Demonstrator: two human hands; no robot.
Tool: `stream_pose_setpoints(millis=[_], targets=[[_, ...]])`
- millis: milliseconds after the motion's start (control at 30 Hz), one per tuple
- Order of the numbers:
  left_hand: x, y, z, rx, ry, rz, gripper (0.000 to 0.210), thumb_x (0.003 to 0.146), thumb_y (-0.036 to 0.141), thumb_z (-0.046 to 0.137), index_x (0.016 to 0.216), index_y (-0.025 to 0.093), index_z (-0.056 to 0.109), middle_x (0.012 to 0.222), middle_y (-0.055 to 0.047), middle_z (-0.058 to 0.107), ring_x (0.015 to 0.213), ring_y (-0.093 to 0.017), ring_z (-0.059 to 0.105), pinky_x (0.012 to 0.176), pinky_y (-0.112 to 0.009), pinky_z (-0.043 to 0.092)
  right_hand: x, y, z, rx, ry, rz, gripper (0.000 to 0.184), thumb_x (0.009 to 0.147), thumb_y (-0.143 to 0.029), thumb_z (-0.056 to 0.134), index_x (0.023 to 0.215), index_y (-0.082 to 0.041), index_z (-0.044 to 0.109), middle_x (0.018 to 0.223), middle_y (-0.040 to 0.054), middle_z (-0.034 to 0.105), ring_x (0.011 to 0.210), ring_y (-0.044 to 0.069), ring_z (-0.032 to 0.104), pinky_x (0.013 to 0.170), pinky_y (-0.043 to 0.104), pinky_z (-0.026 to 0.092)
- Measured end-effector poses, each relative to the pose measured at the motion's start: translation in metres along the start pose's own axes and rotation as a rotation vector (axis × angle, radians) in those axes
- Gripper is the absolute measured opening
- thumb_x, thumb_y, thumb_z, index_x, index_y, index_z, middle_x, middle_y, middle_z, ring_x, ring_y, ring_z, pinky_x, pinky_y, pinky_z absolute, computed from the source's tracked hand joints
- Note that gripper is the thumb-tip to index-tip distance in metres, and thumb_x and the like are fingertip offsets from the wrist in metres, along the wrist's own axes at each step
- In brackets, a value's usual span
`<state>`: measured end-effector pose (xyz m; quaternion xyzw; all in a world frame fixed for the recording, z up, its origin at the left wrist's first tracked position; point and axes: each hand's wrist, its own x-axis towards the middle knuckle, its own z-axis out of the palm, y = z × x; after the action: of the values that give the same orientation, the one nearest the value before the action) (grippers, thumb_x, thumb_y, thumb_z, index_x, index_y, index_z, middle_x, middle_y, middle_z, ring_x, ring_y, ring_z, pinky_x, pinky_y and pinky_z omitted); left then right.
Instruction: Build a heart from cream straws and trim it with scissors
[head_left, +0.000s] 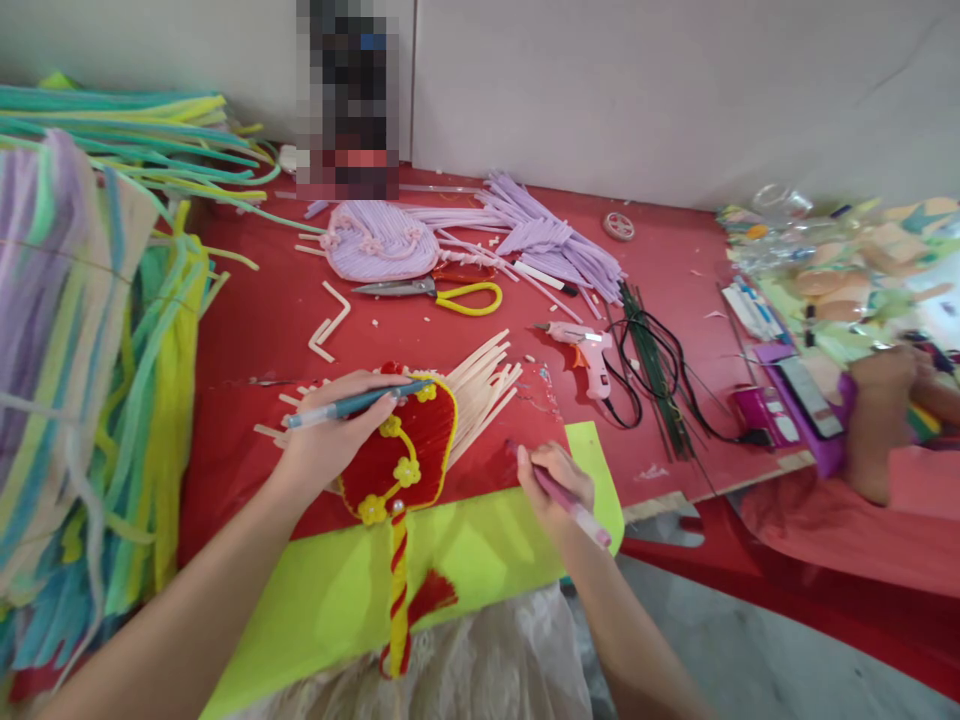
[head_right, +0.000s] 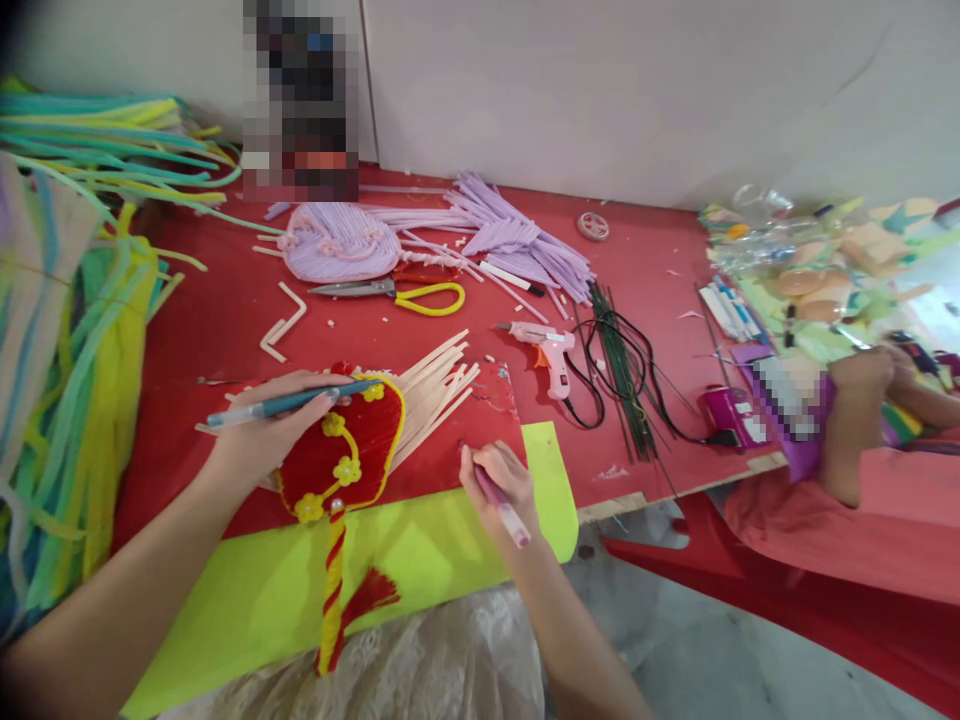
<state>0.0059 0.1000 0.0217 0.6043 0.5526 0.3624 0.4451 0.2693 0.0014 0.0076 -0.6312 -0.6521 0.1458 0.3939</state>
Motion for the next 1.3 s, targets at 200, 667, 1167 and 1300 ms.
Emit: stream_pose_setpoints(millis=[200,667,1167,1300], targets=[[0.0,0.0,0.0,0.005,0.001,-0.011,0.019,0.081,0.035,0.063,0.095,0.028,0.074,0.097,0.0,0.073,0.088,-0.019,0.067,0.084,-0.029,0.052,-0.005,0.01,0.002,0.005,0.036,-0.072,0.018,0.088,-0.018,0.058,0.072,-0.024,0.051,0.061,-0.0026,0.051,0.054,0.013,0.049,0.054,0.029,0.045],[-0.001,0.001,0.0,0.007,-0.003,-0.03,0.023,0.08,0.038,0.064,0.097,0.026,0.074,0.099,-0.002,0.073,0.089,-0.02,0.068,0.09,-0.032,0.053,0.003,0.012,-0.008,0.042,-0.019,0.17,0.024,0.09,-0.029,0.057,0.069,-0.024,0.048,0.059,-0.0041,0.052,0.052,0.011,0.05,0.054,0.026,0.042],[-0.001,-0.001,0.0,0.031,-0.004,-0.013,0.021,0.081,0.038,0.064,0.097,0.028,0.074,0.098,0.0,0.073,0.088,-0.019,0.068,0.087,-0.03,0.052,-0.002,0.009,-0.005,0.16,-0.107,0.128,0.024,0.09,-0.025,0.057,0.068,-0.023,0.047,0.059,-0.0045,0.05,0.052,0.011,0.049,0.054,0.026,0.042],[0.0,0.0,0.0,0.015,-0.003,-0.009,0.021,0.081,0.037,0.064,0.096,0.028,0.074,0.096,0.0,0.073,0.087,-0.019,0.068,0.087,-0.029,0.052,0.002,0.013,-0.006,0.141,-0.112,0.139,0.025,0.091,-0.026,0.058,0.069,-0.023,0.047,0.059,-0.0048,0.05,0.053,0.011,0.049,0.055,0.026,0.041]])
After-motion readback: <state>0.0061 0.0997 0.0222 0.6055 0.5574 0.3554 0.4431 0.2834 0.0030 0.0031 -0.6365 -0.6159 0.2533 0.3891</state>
